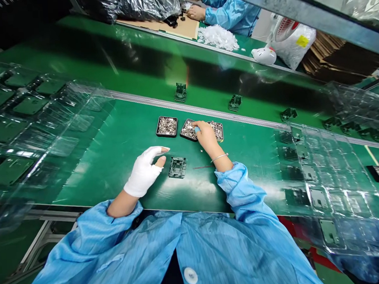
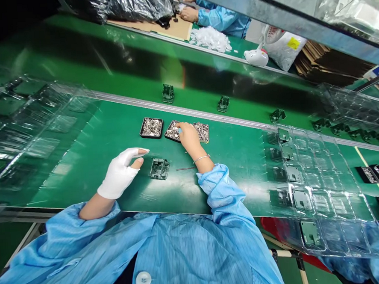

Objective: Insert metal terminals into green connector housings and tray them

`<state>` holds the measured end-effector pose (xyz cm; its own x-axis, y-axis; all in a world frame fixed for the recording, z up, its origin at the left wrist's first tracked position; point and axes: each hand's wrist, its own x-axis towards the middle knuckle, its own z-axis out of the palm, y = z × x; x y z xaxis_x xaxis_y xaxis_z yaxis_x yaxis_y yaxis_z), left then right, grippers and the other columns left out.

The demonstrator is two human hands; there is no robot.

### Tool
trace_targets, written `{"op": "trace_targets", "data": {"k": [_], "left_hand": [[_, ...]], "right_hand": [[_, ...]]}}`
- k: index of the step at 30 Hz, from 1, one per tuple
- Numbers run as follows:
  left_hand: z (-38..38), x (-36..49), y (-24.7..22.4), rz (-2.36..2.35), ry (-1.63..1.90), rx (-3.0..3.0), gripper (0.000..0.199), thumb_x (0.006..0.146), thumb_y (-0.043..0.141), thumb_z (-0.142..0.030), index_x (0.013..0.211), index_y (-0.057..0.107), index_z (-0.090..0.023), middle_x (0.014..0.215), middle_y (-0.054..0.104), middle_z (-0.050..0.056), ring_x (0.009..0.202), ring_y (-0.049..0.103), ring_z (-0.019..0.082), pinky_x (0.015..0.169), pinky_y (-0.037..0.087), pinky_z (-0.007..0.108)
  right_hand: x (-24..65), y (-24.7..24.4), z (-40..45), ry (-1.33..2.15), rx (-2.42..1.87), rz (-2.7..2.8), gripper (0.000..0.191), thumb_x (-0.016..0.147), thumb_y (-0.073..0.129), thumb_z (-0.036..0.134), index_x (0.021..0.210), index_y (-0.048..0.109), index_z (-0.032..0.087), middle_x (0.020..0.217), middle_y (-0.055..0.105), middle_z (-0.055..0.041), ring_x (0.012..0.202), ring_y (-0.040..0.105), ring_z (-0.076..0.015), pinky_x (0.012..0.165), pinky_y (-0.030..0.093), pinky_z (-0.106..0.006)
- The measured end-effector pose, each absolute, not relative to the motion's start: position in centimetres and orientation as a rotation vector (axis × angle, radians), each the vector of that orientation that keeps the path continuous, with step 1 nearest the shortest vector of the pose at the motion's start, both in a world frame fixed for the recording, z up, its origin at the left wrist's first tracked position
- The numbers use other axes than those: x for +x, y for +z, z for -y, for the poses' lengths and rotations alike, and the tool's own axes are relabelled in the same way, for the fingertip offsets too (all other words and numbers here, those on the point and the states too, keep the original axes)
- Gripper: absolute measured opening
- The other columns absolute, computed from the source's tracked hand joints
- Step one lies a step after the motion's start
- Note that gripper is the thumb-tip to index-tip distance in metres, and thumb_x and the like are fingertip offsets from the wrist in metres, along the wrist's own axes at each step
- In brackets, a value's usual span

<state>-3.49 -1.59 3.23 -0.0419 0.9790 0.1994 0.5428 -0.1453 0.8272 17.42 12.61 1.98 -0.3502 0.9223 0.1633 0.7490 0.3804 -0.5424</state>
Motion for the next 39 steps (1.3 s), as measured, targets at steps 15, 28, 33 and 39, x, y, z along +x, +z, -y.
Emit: {"op": "trace_targets", "data": {"k": [15, 28, 33, 39], "left_hand": [[1.4, -3.7, 3.3, -1.676, 1.114, 1.755, 0.027, 0.085, 0.048, -0.036, 0.092, 0.068, -0.019, 0.100, 0.071, 0.004, 0.095, 0.066, 0.020, 0.089, 0.052, 0.032], [1.5, 0.0, 5.7, -1.200, 1.084, 1.345, 0.027, 0.076, 0.061, -0.045, 0.077, 0.059, -0.018, 0.067, 0.059, 0.000, 0.057, 0.053, 0.014, 0.054, 0.044, 0.026], [2.1, -0.2, 5.5, -1.078, 1.060, 1.512, 0.032, 0.078, 0.064, -0.050, 0.079, 0.057, -0.019, 0.066, 0.054, -0.002, 0.056, 0.049, 0.012, 0.054, 0.040, 0.025], [2.9, -0.5, 6.3, -1.135, 1.064, 1.832, 0.043, 0.089, 0.051, -0.057, 0.068, 0.055, -0.019, 0.068, 0.056, 0.002, 0.062, 0.052, 0.014, 0.059, 0.043, 0.028]], "right_hand": [[17.2, 2.6, -11.3, 0.707, -1.428, 1.955, 0.022, 0.090, 0.038, 0.017, 0.095, 0.060, 0.017, 0.093, 0.068, -0.0068, 0.086, 0.059, -0.0198, 0.087, 0.044, -0.034], [16.1, 5.2, -1.9, 1.327, -0.860, 1.673, 0.015, 0.082, 0.066, 0.036, 0.085, 0.061, 0.022, 0.078, 0.056, 0.0007, 0.072, 0.054, -0.0137, 0.070, 0.047, -0.028], [17.0, 4.4, -0.9, 1.492, -0.867, 1.625, 0.018, 0.080, 0.066, 0.038, 0.077, 0.058, 0.022, 0.072, 0.056, 0.0009, 0.067, 0.051, -0.0136, 0.062, 0.044, -0.026], [17.4, 5.1, -0.3, 1.616, -0.741, 1.677, 0.014, 0.084, 0.062, 0.033, 0.080, 0.062, 0.020, 0.079, 0.061, -0.0010, 0.073, 0.057, -0.0140, 0.071, 0.046, -0.028]]}}
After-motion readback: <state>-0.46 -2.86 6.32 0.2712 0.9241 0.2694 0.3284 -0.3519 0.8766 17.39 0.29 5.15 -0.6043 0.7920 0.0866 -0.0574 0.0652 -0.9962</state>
